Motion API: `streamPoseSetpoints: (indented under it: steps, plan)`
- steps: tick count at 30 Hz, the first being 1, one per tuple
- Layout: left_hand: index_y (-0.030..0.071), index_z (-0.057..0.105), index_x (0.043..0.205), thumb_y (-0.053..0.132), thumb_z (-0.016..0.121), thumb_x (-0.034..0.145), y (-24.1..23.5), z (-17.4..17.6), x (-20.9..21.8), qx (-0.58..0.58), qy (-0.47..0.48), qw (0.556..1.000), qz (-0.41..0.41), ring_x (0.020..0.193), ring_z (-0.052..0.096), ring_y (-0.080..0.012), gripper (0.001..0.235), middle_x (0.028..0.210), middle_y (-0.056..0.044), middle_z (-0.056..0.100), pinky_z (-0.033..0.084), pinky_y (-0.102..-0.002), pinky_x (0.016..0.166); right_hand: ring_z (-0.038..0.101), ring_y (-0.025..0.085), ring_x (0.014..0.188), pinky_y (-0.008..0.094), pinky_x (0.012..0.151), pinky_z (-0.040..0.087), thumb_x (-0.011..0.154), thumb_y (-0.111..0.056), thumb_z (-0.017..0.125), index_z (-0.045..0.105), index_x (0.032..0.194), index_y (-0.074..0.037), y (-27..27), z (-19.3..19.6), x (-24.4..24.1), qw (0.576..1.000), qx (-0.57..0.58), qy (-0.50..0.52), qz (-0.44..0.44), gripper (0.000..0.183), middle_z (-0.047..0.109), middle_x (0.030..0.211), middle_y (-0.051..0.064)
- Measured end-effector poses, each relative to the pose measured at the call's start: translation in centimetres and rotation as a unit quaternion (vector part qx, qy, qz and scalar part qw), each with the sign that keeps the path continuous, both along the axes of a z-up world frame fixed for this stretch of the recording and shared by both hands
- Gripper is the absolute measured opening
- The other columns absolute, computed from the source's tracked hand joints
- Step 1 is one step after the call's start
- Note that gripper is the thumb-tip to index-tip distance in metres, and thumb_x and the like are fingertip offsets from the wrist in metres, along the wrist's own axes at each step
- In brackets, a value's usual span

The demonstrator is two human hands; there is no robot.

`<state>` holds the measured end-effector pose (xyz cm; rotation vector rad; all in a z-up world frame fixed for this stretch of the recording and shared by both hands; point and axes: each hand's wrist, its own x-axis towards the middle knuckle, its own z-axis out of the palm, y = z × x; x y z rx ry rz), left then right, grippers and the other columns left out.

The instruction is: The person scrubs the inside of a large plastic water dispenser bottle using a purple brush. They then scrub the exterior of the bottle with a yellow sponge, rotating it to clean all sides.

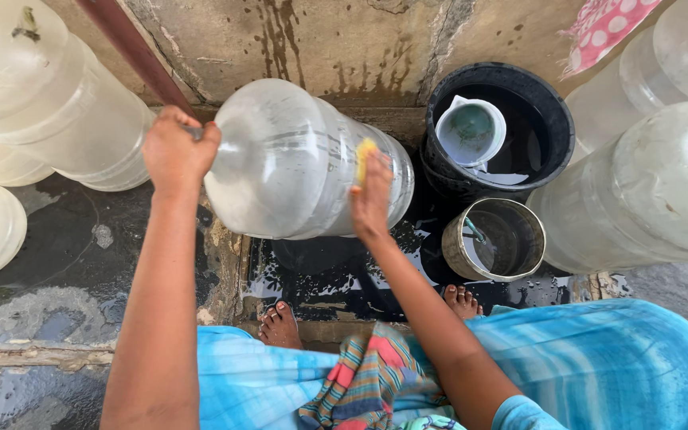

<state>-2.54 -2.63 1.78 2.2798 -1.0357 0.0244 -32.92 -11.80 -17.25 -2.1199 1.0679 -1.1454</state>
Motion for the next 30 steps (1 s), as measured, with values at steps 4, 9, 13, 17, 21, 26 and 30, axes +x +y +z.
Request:
streamPoseSetpoints:
  steps: [4, 9, 13, 17, 21, 26, 30]
  plan:
    - [0.009, 0.068, 0.086, 0.029, 0.084, 0.081, 0.4, -0.6, 0.9, -0.042, -0.033, 0.999, -0.001, 0.072, 0.071, -0.0270, 0.027, 0.076, -0.009, 0.072, 0.056, -0.042, 0.073, 0.010, 0.035, 0.159, 0.047, 0.128, 0.008, 0.108, -0.059, 0.020, 0.023, 0.164, -0.004, -2.7, -4.3, -4.5, 0.993, 0.109, 0.002, -0.055, 0.078, 0.019, 0.171, 0.018]
    - [0.008, 0.068, 0.091, 0.029, 0.084, 0.081, 0.0, -1.5, 1.9, -0.074, -0.062, 0.995, -0.005, 0.073, 0.072, -0.0278, 0.029, 0.080, -0.010, 0.073, 0.057, -0.042, 0.075, 0.008, 0.030, 0.165, 0.048, 0.135, 0.006, 0.110, -0.065, 0.017, 0.016, 0.166, -0.005, 0.7, -0.4, -0.3, 0.984, 0.096, -0.138, 0.062, 0.082, 0.014, 0.176, 0.013]
    - [0.009, 0.068, 0.091, 0.027, 0.082, 0.081, 0.4, -2.0, 3.4, -0.039, -0.046, 0.998, 0.013, 0.073, 0.072, -0.0266, 0.025, 0.079, -0.010, 0.073, 0.057, -0.042, 0.074, -0.002, 0.027, 0.166, 0.050, 0.137, -0.001, 0.105, -0.073, 0.006, 0.003, 0.168, -0.008, 8.0, 4.2, 3.5, 0.987, -0.069, -0.049, 0.138, 0.090, -0.001, 0.177, 0.011]
    - [0.008, 0.067, 0.092, 0.026, 0.081, 0.086, 1.2, -2.3, 4.9, -0.028, -0.057, 0.997, -0.034, 0.074, 0.072, -0.0261, 0.024, 0.079, -0.011, 0.072, 0.057, -0.040, 0.076, -0.001, 0.026, 0.164, 0.050, 0.135, 0.000, 0.104, -0.074, 0.013, 0.003, 0.167, -0.009, 6.9, 3.0, 2.7, 0.977, -0.182, 0.015, 0.106, 0.092, -0.003, 0.175, 0.012]
    - [0.005, 0.066, 0.090, 0.019, 0.074, 0.087, 2.5, -2.7, 5.7, -0.054, -0.056, 0.991, -0.113, 0.084, 0.073, -0.0251, 0.017, 0.087, -0.012, 0.074, 0.058, -0.039, 0.082, 0.014, 0.032, 0.165, 0.050, 0.137, 0.013, 0.113, -0.059, 0.027, 0.016, 0.167, -0.008, 0.3, -3.6, -1.5, 0.996, -0.075, 0.001, -0.044, 0.075, 0.016, 0.175, 0.014]
    - [0.005, 0.067, 0.090, 0.015, 0.074, 0.086, 2.3, -2.9, 6.2, -0.071, -0.065, 0.989, -0.115, 0.084, 0.073, -0.0232, 0.013, 0.091, -0.011, 0.075, 0.058, -0.038, 0.079, 0.020, 0.035, 0.157, 0.048, 0.127, 0.015, 0.106, -0.055, 0.023, 0.024, 0.164, -0.007, -3.9, -9.0, -6.4, 0.960, 0.220, -0.126, -0.118, 0.075, 0.022, 0.171, 0.018]
    - [0.006, 0.067, 0.088, 0.013, 0.075, 0.083, 2.3, -2.8, 6.6, -0.073, -0.103, 0.987, -0.095, 0.079, 0.072, -0.0219, 0.012, 0.092, -0.010, 0.074, 0.057, -0.038, 0.073, 0.014, 0.034, 0.162, 0.048, 0.132, 0.007, 0.112, -0.052, 0.025, 0.024, 0.164, -0.003, -0.6, -5.6, -1.2, 0.932, 0.227, -0.210, -0.189, 0.072, 0.019, 0.173, 0.020]
